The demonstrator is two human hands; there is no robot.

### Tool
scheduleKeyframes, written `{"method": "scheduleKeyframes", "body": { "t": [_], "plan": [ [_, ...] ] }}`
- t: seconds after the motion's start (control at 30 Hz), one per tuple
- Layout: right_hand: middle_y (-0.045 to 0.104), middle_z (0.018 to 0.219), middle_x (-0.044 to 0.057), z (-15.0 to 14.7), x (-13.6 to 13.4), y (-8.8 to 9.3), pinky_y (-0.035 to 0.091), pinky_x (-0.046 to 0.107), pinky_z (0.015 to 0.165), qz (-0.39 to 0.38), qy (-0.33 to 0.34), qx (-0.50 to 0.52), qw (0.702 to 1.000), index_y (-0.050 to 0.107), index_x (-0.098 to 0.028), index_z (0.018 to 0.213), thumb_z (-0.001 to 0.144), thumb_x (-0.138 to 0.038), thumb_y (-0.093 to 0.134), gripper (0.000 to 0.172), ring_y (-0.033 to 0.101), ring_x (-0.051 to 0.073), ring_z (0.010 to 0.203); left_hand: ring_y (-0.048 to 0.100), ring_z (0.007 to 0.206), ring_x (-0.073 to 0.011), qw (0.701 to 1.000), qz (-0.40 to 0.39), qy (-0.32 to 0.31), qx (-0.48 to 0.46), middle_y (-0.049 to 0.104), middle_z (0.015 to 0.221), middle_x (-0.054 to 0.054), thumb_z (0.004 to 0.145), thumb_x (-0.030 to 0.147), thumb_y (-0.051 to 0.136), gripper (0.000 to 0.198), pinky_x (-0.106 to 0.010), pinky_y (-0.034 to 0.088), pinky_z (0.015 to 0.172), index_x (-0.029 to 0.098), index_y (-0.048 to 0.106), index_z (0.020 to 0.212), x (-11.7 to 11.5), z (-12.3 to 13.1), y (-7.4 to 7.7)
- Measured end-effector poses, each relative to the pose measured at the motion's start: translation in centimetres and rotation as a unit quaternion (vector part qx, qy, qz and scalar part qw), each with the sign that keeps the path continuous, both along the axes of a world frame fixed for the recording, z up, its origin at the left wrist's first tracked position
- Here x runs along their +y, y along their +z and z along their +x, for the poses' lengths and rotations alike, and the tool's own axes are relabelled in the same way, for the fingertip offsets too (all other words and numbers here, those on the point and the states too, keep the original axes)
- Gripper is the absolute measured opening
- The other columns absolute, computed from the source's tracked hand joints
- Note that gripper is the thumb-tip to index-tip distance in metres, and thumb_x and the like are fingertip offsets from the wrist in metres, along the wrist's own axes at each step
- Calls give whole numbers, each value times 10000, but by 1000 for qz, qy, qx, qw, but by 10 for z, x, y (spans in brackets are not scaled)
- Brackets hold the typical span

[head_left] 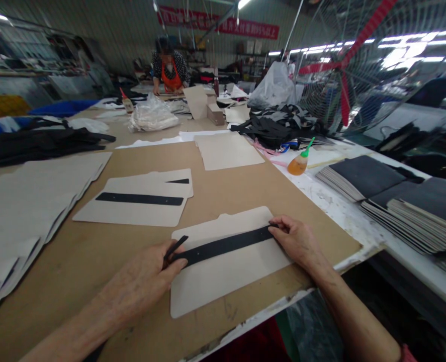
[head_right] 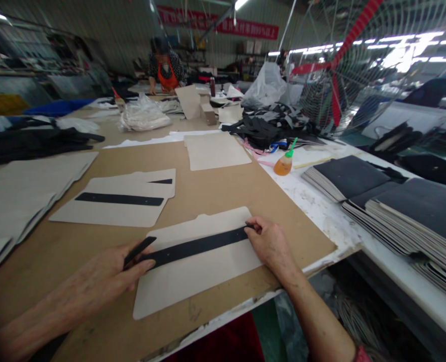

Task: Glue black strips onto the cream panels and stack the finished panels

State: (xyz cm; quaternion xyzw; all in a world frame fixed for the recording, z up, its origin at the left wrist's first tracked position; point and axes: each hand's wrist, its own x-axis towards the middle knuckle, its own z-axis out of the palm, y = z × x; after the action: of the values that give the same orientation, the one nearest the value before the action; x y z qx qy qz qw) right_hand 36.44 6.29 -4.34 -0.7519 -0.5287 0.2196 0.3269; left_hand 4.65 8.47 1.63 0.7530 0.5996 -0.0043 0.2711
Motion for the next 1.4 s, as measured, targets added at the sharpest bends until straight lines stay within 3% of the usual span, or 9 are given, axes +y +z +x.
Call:
{"method": "scheduleKeyframes", "body": {
  "t": [0.37,0.53,0.77,0.93,1.07,1.2,1.4],
  "plan": [
    [666,745,10,-1,-2,-9,455,297,671,51,28,-80,995,723,-217,919,783,-305,576,219,612,175,681,673,863,-247,1000,14,3,-6,679,731,-18,876,390,462,294,-310,460,763,212,648,1018,1,0,-2],
    [653,917,60,2,-3,-16,485,329,731,88,60,-112,988,702,-199,911,814,-335,525,243,629,189,747,647,903,-199,996,62,-43,-47,690,958,-19,905,327,464,219,-289,457,787,232,636,1001,-19,-1,7],
    [658,919,54,12,-1,-31,493,359,724,79,71,-137,985,683,-239,831,818,-431,507,261,647,229,815,619,840,-162,986,99,-111,-73,637,931,4,943,237,440,183,-272,442,713,255,617,986,-45,0,9],
    [677,925,45,15,-1,-37,495,375,725,81,59,-149,984,676,-257,825,809,-461,501,269,654,243,841,626,849,-179,990,82,-92,-71,656,945,-11,941,255,440,195,-301,456,741,236,623,1004,-39,0,11],
    [678,921,50,15,-1,-36,503,389,729,78,57,-154,983,675,-259,822,805,-476,497,281,654,250,843,646,916,-206,997,38,-38,-59,697,1006,-31,903,272,495,184,-313,468,780,220,642,1001,-26,1,12],
    [672,916,51,14,-1,-34,514,395,751,82,56,-157,983,674,-265,804,793,-486,509,276,651,250,848,666,920,-208,998,-16,7,-62,721,992,-22,847,269,551,192,-305,471,806,220,652,1003,-13,2,4],
    [667,922,54,17,-1,-36,514,399,737,77,61,-172,980,673,-263,801,797,-491,495,290,645,254,849,664,884,-214,999,-24,20,-28,719,967,-42,828,274,548,187,-295,457,755,208,647,973,-5,4,-3]
  ]
}}
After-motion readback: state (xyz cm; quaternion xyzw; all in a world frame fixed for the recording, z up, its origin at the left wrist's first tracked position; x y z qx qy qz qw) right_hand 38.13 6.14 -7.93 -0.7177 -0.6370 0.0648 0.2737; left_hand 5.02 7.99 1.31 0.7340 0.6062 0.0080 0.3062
